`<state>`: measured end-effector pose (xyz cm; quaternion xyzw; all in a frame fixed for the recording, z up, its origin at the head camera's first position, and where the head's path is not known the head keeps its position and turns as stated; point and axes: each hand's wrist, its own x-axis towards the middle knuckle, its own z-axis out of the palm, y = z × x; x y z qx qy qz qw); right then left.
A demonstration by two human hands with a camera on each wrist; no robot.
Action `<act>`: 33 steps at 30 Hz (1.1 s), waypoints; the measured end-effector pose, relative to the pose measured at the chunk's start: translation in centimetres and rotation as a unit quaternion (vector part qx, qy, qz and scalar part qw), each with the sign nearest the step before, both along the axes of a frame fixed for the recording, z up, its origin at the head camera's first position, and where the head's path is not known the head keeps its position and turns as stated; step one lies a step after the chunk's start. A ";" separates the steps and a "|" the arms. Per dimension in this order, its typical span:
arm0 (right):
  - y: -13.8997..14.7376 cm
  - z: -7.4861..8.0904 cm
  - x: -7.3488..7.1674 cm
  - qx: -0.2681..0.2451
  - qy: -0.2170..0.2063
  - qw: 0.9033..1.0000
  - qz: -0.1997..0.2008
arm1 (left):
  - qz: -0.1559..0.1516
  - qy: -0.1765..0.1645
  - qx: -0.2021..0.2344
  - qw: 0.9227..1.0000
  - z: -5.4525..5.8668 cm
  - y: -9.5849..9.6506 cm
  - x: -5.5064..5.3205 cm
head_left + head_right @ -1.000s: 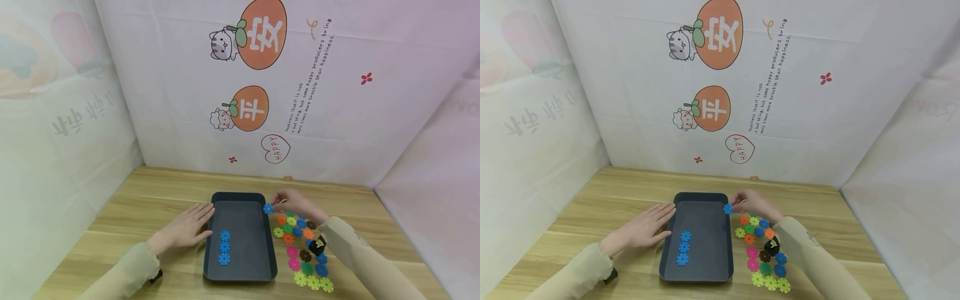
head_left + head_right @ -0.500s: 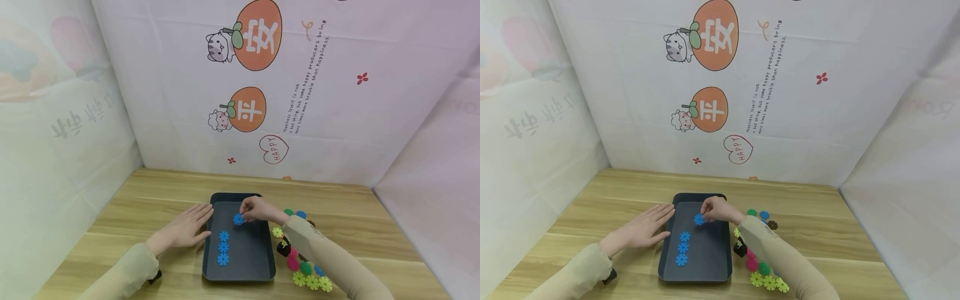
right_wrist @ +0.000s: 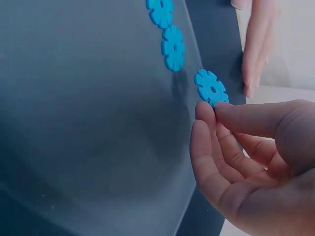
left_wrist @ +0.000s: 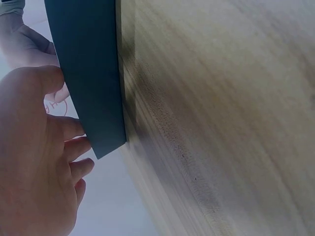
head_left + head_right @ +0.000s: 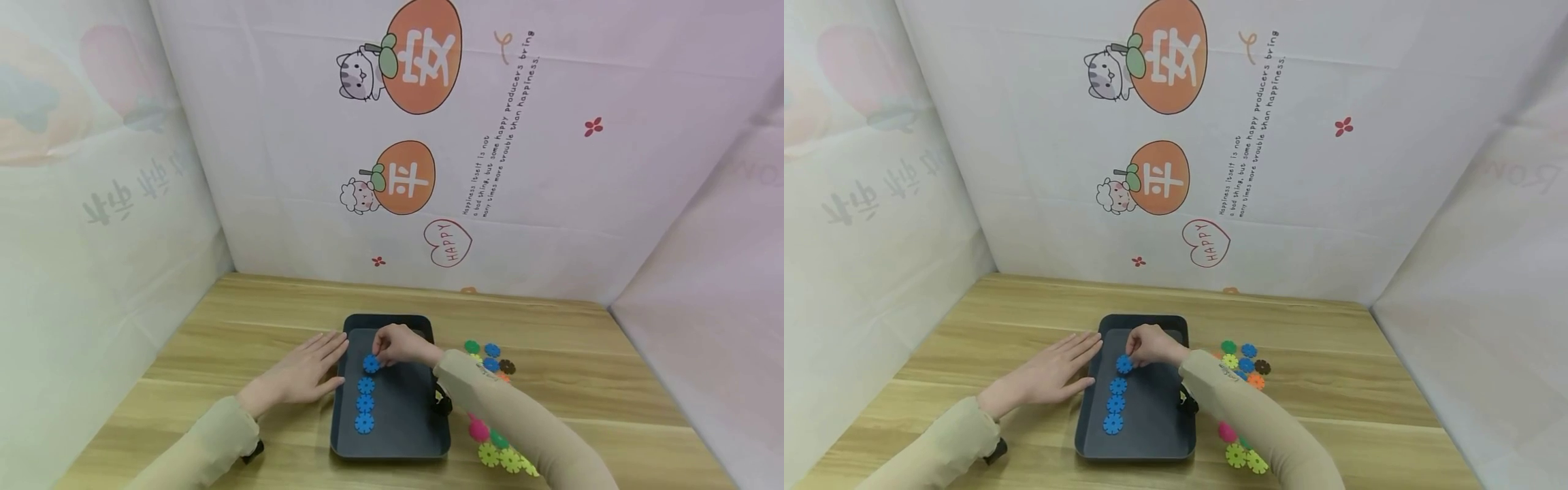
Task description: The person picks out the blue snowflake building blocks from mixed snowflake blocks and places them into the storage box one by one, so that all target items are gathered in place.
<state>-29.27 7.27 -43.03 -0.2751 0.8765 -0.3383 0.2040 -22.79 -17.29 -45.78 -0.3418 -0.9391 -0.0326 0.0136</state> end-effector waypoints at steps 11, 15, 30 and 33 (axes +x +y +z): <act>-0.8 -0.7 0.0 0.012 -0.002 1.000 -0.004 | 0.001 -0.002 0.003 1.000 0.0 0.0 -0.1; -0.9 -0.8 0.0 0.020 -0.002 1.000 -0.006 | 0.001 -0.003 0.005 1.000 0.1 0.0 -0.1; -1.0 -1.2 -0.3 0.038 0.014 0.999 -0.006 | 0.000 0.001 0.003 1.000 0.1 0.0 0.0; -1.0 -1.3 -0.4 0.040 0.013 0.999 -0.007 | 0.001 0.000 0.003 1.000 0.0 0.0 0.0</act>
